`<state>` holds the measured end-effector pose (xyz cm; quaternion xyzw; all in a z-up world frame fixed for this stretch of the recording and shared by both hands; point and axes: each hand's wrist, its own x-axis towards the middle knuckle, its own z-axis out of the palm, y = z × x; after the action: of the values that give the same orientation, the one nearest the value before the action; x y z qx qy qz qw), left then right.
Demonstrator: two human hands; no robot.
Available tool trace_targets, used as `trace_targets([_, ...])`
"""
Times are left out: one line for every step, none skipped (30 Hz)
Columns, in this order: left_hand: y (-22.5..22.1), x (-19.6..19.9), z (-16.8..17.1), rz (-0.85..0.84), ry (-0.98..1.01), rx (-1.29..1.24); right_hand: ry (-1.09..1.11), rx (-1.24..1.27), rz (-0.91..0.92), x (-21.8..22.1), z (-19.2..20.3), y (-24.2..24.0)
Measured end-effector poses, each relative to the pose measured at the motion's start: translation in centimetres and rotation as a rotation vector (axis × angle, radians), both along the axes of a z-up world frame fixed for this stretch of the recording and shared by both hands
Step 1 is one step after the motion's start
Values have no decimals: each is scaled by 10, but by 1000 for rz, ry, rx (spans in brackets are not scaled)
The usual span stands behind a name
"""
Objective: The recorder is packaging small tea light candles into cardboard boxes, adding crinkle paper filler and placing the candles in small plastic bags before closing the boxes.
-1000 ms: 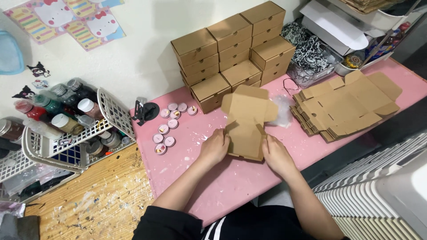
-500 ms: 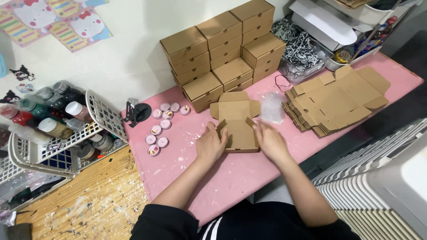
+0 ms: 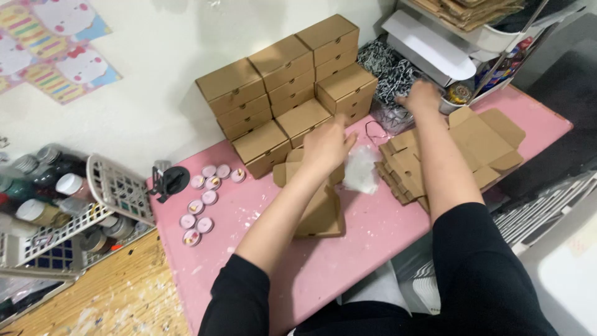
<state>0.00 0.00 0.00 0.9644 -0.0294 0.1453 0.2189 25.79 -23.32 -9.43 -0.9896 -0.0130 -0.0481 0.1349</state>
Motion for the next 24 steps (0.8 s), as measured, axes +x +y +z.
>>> trace_targets([-8, 18, -5, -3, -1, -2, -1, -2, -3, 18, -16, -4])
trace_targets([-17, 35, -11, -39, -16, -18, -44, -13, 12, 36, -33, -7])
trace_targets([-24, 52, -16, -76, -30, -32, -86, -22, 26, 54, -50, -10])
trace_targets([-31, 68, -19, -79, -29, -32, -85, -23, 22, 55, -47, -15])
trace_targets([-39, 83, -23, -106, -73, -46, -158, 96, 111, 54, -45, -21])
trace_targets([-47, 97, -27, -134, -117, -61, -231, 215, 200, 52, -44, -26])
trace_targets([-55, 109, -26, -138, -118, -63, -233, 212, 196, 44, -26, -29])
trace_targets([-64, 121, -25, -151, -151, -99, -230, 354, 265, 35, -8, -31])
trace_targets([-71, 132, -23, -163, -184, -133, -227, 497, 335, 26, 10, -32])
trace_targets([-77, 142, -24, -168, -185, -135, -229, 495, 332, 19, 20, -34])
trace_targets([-84, 152, -25, -176, -182, -187, -129, 607, 380, 12, 31, -35])
trace_targets([-90, 161, -25, -184, -178, -239, -29, 718, 428, 4, 42, -36])
trace_targets([-93, 178, -40, -190, -179, -240, -32, 717, 424, -2, 50, -37])
trace_targets([-96, 195, -55, -167, -145, -276, 49, 857, 510, -9, 58, -38])
trace_targets([-98, 212, -69, -143, -112, -311, 131, 995, 598, -15, 66, -39])
trace_targets([-98, 221, -74, -147, -113, -312, 127, 994, 595, -19, 74, -42])
trace_targets([-96, 229, -80, -142, -130, -349, -83, 856, 609, -24, 82, -44])
trace_targets([-95, 237, -85, -136, -146, -386, -287, 711, 618, -29, 89, -46])
trace_targets([-93, 241, -87, -137, -143, -385, -286, 713, 616, -23, 80, -45])
trace_targets([-91, 244, -90, -181, -168, -413, -220, 701, 690, -17, 71, -43])
trace_targets([-88, 248, -91, -223, -195, -441, -155, 687, 766, -10, 63, -40])
trace_targets([-87, 246, -87, -221, -193, -441, -153, 688, 768, -1, 49, -36])
trace_targets([-85, 244, -83, -224, -213, -443, -69, 509, 585, 8, 34, -31])
trace_targets([-84, 242, -78, -227, -232, -445, 13, 330, 403, 16, 20, -26])
